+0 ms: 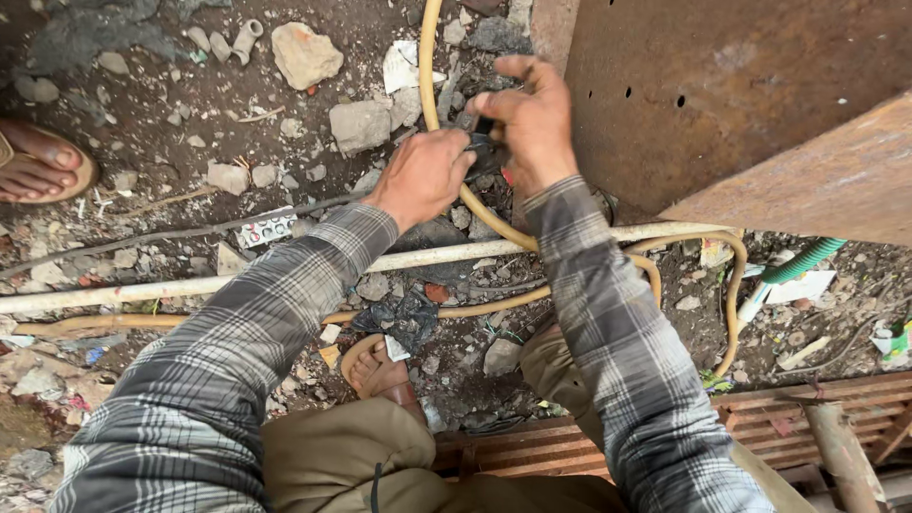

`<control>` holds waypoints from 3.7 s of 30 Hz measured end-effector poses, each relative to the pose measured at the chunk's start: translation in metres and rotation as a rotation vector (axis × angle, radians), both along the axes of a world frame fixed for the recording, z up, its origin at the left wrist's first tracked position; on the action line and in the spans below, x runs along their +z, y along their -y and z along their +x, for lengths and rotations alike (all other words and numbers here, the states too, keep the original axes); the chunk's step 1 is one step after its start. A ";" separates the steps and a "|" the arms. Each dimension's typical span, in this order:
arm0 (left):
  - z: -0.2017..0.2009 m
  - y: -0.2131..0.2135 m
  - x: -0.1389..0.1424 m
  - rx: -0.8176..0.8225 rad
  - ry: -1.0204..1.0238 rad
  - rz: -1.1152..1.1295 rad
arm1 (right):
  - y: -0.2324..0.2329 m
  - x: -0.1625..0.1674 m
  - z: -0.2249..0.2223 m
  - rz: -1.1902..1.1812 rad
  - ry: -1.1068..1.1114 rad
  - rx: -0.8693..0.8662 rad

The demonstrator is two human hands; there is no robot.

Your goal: The person sits on the ground and repairs a damaged section of a yellow electrical cable. They strip the outer sheath, twist the internal wires together, and wrap the connection with black electrical tape.

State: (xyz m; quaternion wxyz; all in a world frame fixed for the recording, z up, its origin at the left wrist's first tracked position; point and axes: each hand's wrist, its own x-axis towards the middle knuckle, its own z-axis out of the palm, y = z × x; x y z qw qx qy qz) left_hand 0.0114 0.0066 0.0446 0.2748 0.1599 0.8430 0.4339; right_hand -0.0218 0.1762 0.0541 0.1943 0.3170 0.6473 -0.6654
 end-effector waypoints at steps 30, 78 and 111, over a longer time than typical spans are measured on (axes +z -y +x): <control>-0.037 0.017 -0.015 -0.020 0.561 -0.043 | -0.046 -0.020 0.029 0.037 -0.122 0.586; -0.049 0.008 0.002 0.141 0.707 0.515 | -0.036 -0.034 0.040 0.001 -0.102 0.310; -0.048 -0.004 -0.019 0.383 0.729 0.217 | -0.023 -0.007 0.046 0.779 -0.546 0.815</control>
